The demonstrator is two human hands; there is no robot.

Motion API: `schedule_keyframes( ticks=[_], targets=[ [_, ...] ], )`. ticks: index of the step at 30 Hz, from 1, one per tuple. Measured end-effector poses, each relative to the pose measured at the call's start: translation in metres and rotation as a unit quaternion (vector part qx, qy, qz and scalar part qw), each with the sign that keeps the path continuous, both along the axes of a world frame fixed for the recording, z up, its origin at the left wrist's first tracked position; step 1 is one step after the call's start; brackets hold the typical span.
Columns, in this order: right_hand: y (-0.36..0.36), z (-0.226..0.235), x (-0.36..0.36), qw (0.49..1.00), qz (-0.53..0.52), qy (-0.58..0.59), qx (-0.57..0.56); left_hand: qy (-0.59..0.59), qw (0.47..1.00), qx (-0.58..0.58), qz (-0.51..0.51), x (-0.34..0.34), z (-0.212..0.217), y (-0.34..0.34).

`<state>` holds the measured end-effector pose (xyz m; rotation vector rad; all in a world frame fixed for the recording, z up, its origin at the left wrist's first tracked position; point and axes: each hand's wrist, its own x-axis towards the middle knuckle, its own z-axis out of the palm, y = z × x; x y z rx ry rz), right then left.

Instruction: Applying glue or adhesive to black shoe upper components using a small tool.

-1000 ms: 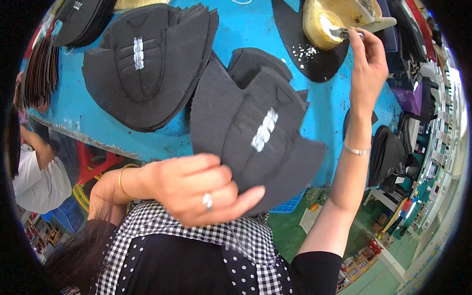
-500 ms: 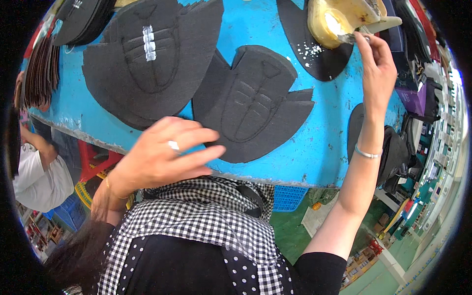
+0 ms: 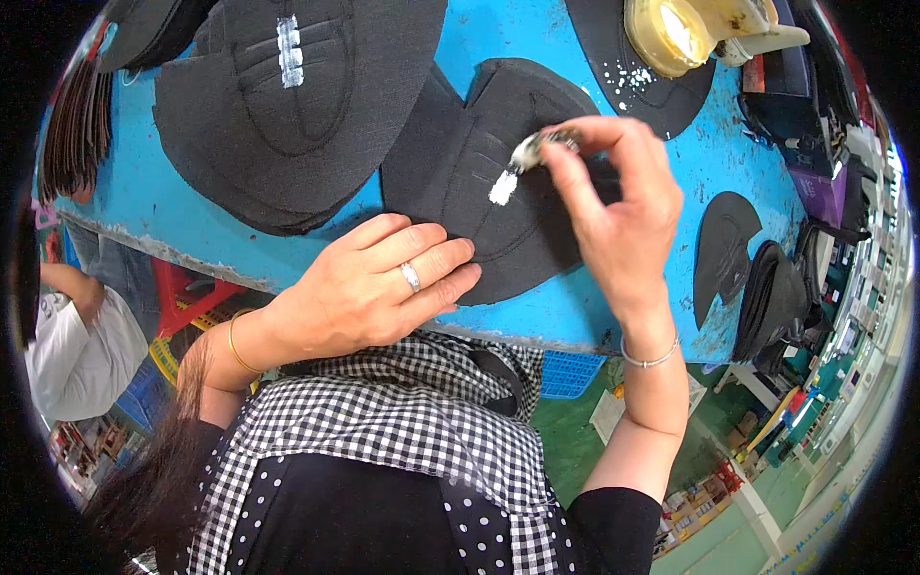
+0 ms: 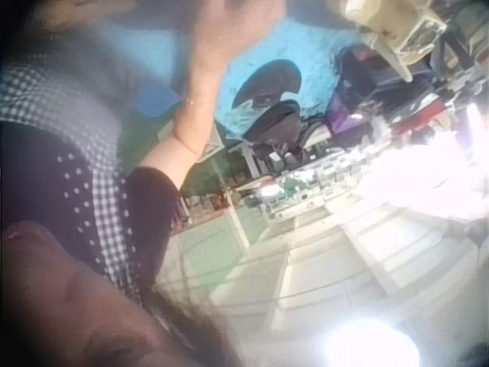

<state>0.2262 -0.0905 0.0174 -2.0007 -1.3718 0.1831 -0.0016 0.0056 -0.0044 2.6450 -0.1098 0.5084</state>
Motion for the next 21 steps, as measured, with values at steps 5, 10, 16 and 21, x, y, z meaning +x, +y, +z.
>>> schedule_keyframes(
  ticks=[5,10,16,21],
  targets=[
    [-0.003,0.005,-0.004,0.997,0.042,-0.057,0.026,0.019,1.000,0.001,-0.002,0.001,0.004,-0.002],
    [-0.022,0.009,-0.018,0.992,0.121,-0.036,-0.009,0.014,0.999,0.014,0.033,0.011,0.006,-0.003],
    [-0.034,0.013,0.042,0.960,-0.056,0.180,0.206,-0.223,0.973,-0.033,-0.051,0.015,0.020,-0.017],
    [-0.033,0.001,0.048,0.909,-0.076,0.281,0.297,-0.331,0.941,0.028,0.062,-0.010,0.043,-0.005]
  ],
)
